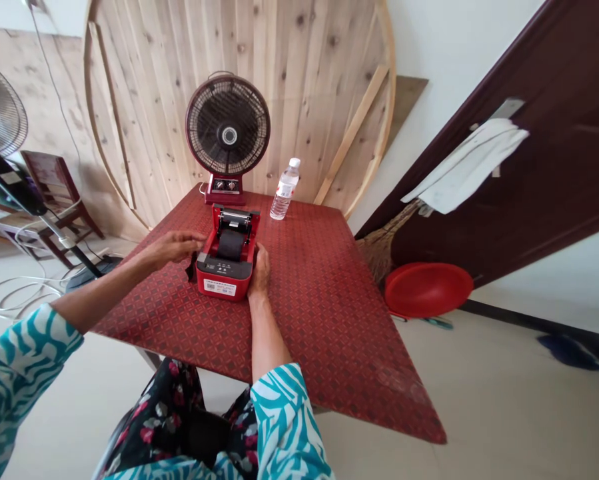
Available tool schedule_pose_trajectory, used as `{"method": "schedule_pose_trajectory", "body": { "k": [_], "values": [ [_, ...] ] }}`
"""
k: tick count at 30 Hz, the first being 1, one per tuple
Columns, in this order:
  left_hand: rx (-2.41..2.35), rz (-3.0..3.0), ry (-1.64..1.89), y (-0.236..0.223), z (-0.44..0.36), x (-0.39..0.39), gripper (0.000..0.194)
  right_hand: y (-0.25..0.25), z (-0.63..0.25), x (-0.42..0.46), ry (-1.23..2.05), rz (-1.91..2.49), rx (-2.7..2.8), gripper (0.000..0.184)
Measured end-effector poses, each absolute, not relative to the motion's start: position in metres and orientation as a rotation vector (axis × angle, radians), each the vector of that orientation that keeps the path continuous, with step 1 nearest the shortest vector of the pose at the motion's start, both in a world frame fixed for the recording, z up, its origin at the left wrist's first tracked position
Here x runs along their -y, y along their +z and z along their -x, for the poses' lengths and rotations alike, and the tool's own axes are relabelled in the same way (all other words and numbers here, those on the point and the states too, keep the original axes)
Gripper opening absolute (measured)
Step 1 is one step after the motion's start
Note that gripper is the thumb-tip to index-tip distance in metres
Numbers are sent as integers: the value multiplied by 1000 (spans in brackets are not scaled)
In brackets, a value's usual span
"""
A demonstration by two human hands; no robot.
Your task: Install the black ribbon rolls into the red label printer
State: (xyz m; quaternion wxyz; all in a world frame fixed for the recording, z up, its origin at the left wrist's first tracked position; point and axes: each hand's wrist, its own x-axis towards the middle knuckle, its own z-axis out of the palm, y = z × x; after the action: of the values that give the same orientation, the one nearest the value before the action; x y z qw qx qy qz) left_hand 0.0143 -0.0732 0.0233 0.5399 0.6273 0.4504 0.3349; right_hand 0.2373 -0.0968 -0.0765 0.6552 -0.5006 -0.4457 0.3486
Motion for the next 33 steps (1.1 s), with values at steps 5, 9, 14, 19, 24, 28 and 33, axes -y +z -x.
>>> {"method": "schedule_pose_trajectory", "body": {
  "k": [5,9,14,19,24,28,33],
  "values": [
    [-1001,-2181,897,28,-27,40,11,-72,-236,99,603,1243,1049,44],
    [-848,-2472,705,29,-49,21,23,-71,-237,100,622,1267,1066,43],
    [-758,-2541,448,31,-69,17,42,-69,-238,101,658,1269,1063,41],
    [-896,-2665,92,40,-81,21,53,-64,-235,102,748,1210,973,42],
    [-1048,-2780,-164,45,-94,25,44,-65,-235,101,720,1217,998,43],
    [-1083,-2889,-209,49,-92,30,39,-69,-237,98,644,1267,1048,45],
    [-1119,-2978,-87,54,-85,38,42,-70,-235,98,618,1245,1034,41]
  ]
}}
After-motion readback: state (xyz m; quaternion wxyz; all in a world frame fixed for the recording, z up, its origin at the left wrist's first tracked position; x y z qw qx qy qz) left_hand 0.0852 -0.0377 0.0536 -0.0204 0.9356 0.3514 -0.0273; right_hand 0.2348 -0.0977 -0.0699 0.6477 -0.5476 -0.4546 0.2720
